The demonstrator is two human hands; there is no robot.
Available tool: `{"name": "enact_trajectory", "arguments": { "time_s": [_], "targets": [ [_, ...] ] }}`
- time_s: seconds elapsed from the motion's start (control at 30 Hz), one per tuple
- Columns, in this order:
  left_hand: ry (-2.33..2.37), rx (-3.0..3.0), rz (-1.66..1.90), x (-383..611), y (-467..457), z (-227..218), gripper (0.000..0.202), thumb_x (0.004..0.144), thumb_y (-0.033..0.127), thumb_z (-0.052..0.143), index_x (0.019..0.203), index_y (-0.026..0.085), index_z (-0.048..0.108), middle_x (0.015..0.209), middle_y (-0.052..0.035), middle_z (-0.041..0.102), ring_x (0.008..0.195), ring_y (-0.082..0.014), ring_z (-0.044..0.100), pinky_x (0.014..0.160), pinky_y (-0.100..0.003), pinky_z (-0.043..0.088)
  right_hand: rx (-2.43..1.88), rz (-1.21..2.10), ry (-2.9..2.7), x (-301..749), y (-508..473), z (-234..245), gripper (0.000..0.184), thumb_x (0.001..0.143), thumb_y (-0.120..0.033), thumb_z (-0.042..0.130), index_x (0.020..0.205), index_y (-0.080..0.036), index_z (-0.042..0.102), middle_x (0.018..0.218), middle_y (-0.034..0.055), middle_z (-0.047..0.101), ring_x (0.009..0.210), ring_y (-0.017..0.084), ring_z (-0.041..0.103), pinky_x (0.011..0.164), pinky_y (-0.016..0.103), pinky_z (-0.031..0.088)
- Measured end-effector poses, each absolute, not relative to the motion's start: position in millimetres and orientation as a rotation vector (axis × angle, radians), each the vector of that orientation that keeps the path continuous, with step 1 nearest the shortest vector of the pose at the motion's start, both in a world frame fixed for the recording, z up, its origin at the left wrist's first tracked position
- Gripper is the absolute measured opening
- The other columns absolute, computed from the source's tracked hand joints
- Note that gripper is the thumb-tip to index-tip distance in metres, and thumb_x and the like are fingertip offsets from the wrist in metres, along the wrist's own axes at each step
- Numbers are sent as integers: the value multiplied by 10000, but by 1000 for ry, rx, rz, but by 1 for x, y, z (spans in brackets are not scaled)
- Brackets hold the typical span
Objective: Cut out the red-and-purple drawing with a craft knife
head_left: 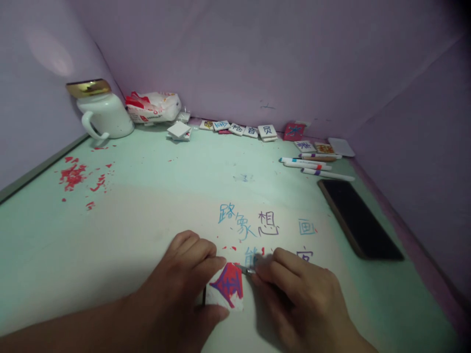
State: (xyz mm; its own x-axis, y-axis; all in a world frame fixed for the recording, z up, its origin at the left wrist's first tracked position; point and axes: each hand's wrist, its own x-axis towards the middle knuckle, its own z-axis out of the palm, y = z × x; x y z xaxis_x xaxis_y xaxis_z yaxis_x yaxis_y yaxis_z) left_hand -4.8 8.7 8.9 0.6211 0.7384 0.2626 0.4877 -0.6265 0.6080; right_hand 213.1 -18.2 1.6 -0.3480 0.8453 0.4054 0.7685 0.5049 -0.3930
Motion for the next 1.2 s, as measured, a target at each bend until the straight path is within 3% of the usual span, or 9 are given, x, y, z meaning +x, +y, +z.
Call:
{"name": "enact_trajectory", "arguments": {
  "time_s": [0.33,0.6,0.83,1.2],
  "targets": [
    [1014,2400,675,-4,5,4,199,664,112,566,835,207,530,897,-48,607,847,-249,563,824,-448,447,-1370,393,-2258,217,-16,7,209,829,-125,475,678,-180,608,624,6,552,490,113,486,448,260,305],
    [983,2409,681,-5,5,2,238,700,124,555,930,187,552,911,-55,600,847,-249,560,875,-485,416,-1287,434,-2311,220,-11,9,213,849,-122,476,679,-172,593,622,2,540,502,109,471,461,265,292],
    [975,2375,662,-3,7,5,158,690,137,565,834,195,539,872,-41,591,804,-231,541,909,-498,385,-1350,496,-2191,217,-18,5,210,856,-159,495,674,-181,597,627,7,541,506,119,501,458,250,333],
    [930,2332,654,-3,8,10,116,708,125,581,788,181,518,854,-45,565,789,-221,511,758,-404,427,-1490,496,-2099,212,-23,2,224,881,-215,490,691,-202,609,637,4,568,497,131,540,458,253,388]
  ]
}}
